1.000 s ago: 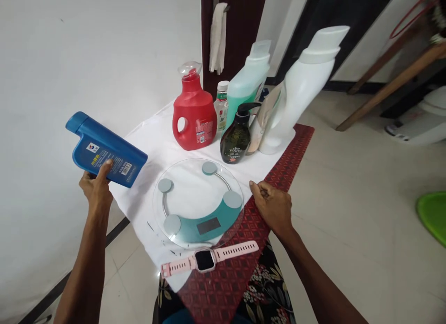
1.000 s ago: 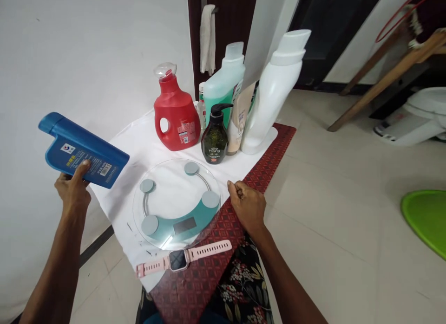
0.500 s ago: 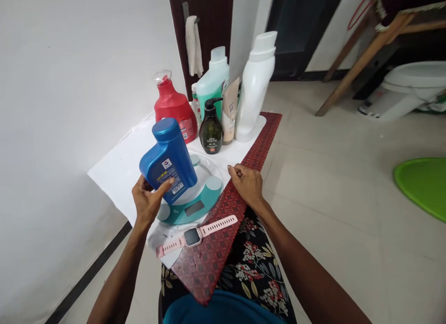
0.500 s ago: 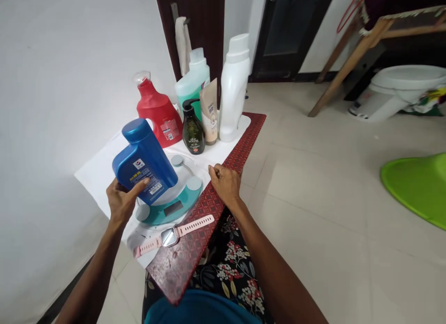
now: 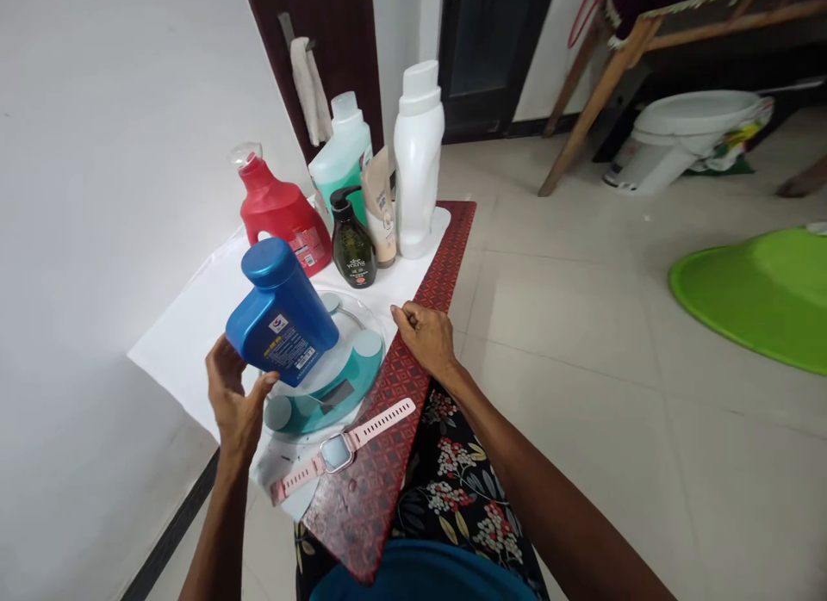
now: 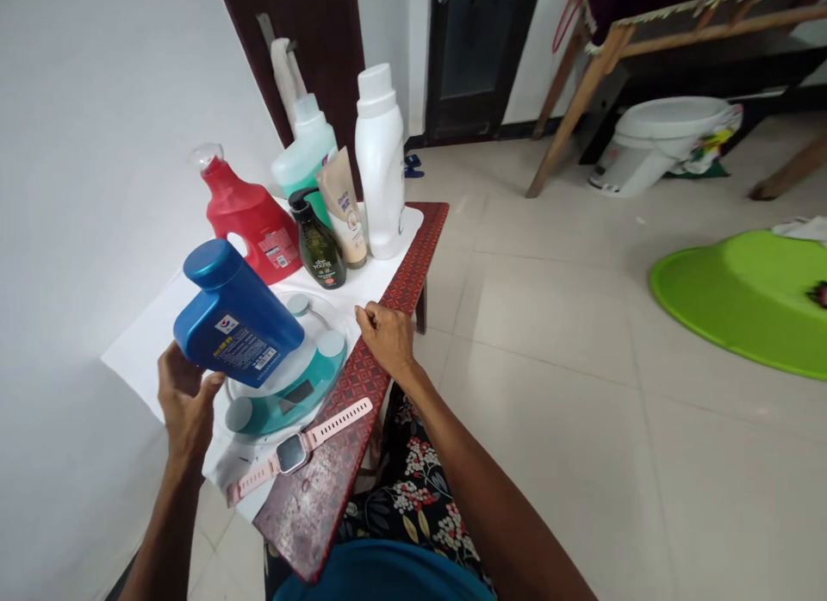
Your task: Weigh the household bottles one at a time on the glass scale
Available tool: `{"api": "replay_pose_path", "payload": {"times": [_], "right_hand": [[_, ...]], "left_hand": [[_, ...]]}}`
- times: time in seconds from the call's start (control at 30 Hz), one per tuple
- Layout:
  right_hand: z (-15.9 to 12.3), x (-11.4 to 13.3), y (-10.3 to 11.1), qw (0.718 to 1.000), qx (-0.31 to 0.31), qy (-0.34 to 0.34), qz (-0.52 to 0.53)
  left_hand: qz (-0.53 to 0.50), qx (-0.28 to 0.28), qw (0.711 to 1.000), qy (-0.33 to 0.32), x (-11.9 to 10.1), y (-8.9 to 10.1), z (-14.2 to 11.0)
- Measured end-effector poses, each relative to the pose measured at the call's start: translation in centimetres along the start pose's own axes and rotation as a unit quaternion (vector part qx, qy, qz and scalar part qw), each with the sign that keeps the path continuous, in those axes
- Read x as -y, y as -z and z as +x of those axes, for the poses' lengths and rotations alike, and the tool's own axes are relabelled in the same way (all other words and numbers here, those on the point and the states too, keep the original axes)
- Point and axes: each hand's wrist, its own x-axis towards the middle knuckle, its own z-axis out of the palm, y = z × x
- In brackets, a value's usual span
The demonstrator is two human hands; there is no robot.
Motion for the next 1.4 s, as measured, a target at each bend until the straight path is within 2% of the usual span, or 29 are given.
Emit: {"api": "replay_pose_path", "payload": {"times": [0.1, 0.23, 0.33, 0.47, 0.6, 0.7, 0.87, 0.97, 1.03, 1.2, 1.3, 1.4], "right_hand": [[0.0, -0.1, 0.0, 1.0, -0.007, 0.009, 0.022], [0.0, -0.4, -0.1, 0.998, -0.027, 0.015, 0.061], [0.0, -0.4, -0.1, 0.995, -0.036, 0.022, 0.091], [-0.1, -0.6, 0.1, 0.993, -0.041, 0.013, 0.107], [-0.1, -0.9, 0.2, 0.992, -0.031, 0.01, 0.124], [-0.1, -1.2, -0.1, 0.988, -0.067, 0.014, 0.139], [-0.2, -2.1, -1.5, 0.967, -0.201, 0.034, 0.151], [-0.2, -2.7, -2.2, 0.968, -0.217, 0.051, 0.119], [-0.1, -2.9, -2.4, 0.972, -0.213, 0.071, 0.072], [0.0, -2.6, -2.2, 0.983, -0.153, 0.092, -0.035], [0.0, -2.3, -2.1, 0.989, -0.096, 0.084, -0.075], [0.0, -2.2, -2.2, 0.99, -0.072, 0.072, -0.098]], "left_hand": [[0.011, 0.012, 1.0, -0.005, -0.9, 0.4, -0.1], [0.05, 0.028, 0.998, 0.025, -2.8, -1.0, -0.1], [0.051, -0.005, 0.996, 0.07, -3.3, -2.6, 0.1], [0.01, -0.051, 0.996, 0.074, -3.3, -3.6, 0.6], [-0.029, -0.041, 0.997, 0.065, -4.6, -4.8, 1.0], [-0.068, 0.013, 0.997, 0.021, -5.9, -7.5, 1.5], [-0.156, 0.098, 0.983, -0.004, -5.9, -15.0, 2.4], [-0.174, 0.108, 0.979, -0.012, -5.0, -19.2, 3.0], [-0.173, 0.108, 0.979, -0.015, -4.2, -21.2, 3.4], [-0.15, 0.084, 0.985, -0.012, -2.2, -24.0, 4.1], [-0.122, 0.088, 0.988, -0.014, -1.1, -24.6, 4.4], [-0.084, 0.104, 0.991, -0.021, -0.6, -24.6, 4.5]]}}
